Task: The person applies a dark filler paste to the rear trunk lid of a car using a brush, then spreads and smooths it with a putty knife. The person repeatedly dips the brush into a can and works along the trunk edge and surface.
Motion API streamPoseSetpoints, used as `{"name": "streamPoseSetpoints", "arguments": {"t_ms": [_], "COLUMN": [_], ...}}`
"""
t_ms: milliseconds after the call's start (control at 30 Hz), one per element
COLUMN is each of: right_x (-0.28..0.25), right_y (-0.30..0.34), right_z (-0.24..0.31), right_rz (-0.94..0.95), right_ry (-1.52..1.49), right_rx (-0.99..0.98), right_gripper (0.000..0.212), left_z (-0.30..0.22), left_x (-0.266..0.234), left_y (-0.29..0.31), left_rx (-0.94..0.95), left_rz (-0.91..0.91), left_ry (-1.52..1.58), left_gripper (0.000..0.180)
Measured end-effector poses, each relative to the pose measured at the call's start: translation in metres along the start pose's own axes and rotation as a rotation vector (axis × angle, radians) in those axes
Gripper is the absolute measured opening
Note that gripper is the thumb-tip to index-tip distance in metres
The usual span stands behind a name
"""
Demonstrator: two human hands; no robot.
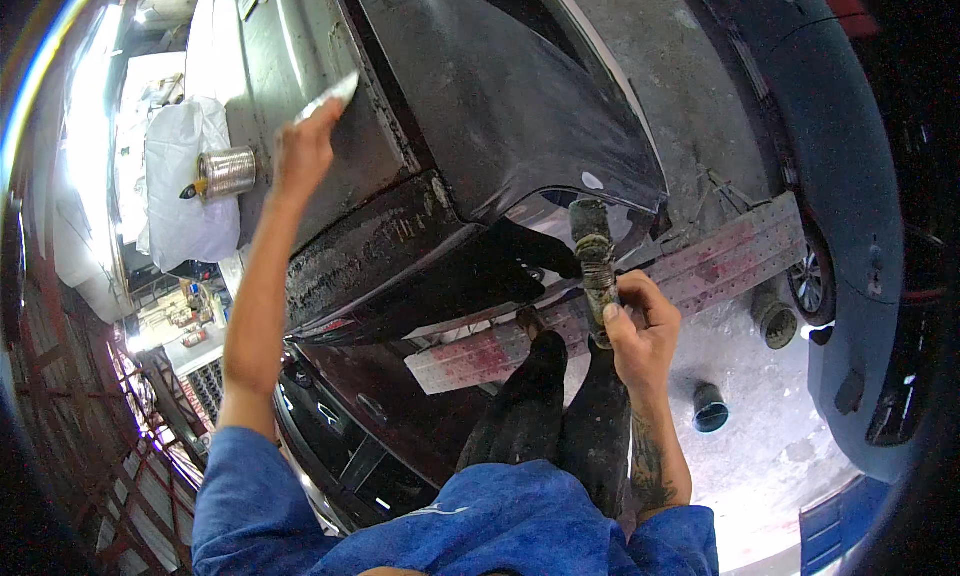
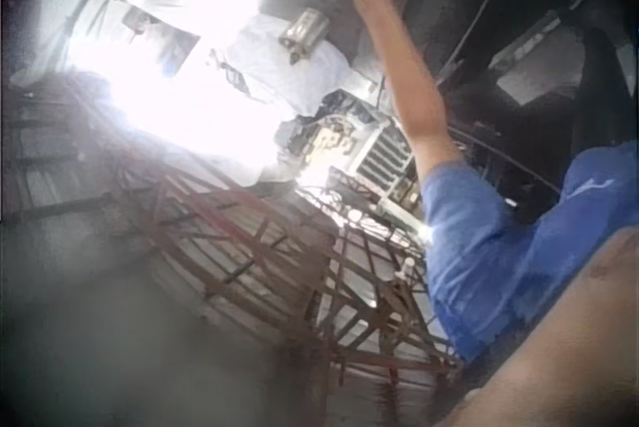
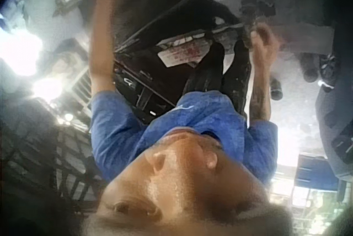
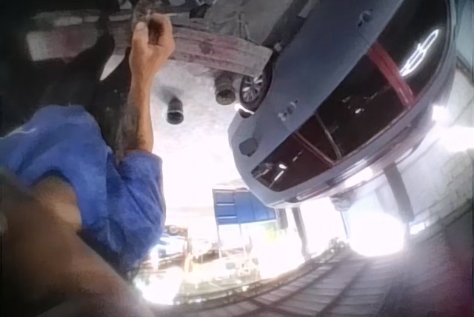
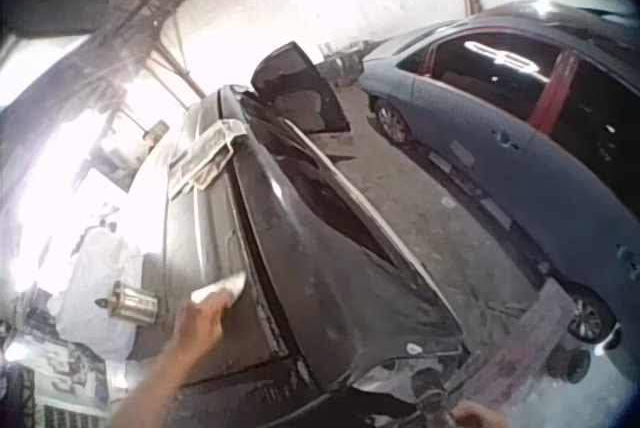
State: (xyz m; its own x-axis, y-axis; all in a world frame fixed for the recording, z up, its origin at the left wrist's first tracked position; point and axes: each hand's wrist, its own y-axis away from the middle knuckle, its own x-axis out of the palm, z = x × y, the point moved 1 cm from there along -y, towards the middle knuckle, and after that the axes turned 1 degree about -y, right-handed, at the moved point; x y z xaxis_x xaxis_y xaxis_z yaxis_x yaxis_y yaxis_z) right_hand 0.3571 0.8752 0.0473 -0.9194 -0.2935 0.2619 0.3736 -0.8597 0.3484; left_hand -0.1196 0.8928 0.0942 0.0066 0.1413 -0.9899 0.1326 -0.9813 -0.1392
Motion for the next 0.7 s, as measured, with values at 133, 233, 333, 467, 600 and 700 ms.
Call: {"name": "streamPoseSetpoints", "arguments": {"t_ms": [133, 233, 333, 467, 600, 700], "right_x": [-0.007, -0.008, -0.008, -0.009, -0.014, -0.016], "right_y": [0.000, 0.003, 0.006, 0.006, 0.006, 0.009], "right_z": [-0.002, -0.005, -0.005, -0.005, -0.007, -0.008], "right_rz": [-0.004, -0.016, -0.026, -0.018, -0.007, 0.001], "right_ry": [-0.003, 0.020, -0.044, -0.039, -0.017, 0.011], "right_rx": [0.049, 0.055, 0.040, 0.029, 0.044, 0.045], "right_gripper": [0.014, 0.013, 0.013, 0.013, 0.013, 0.013], "left_z": [0.057, 0.060, 0.026, -0.006, 0.025, 0.035], "left_x": [0.019, 0.028, 0.015, -0.002, 0.007, 0.011], "left_y": [-0.104, -0.118, -0.054, -0.003, -0.065, -0.091], "left_rx": [-0.020, -0.088, -0.030, 0.082, -0.072, 0.009], "left_rz": [0.028, 0.053, -0.034, -0.077, 0.069, -0.006], "left_ry": [-0.163, -0.222, -0.083, -0.085, -0.203, -0.227], "left_gripper": [0.027, 0.025, 0.021, 0.016, 0.024, 0.023]}}
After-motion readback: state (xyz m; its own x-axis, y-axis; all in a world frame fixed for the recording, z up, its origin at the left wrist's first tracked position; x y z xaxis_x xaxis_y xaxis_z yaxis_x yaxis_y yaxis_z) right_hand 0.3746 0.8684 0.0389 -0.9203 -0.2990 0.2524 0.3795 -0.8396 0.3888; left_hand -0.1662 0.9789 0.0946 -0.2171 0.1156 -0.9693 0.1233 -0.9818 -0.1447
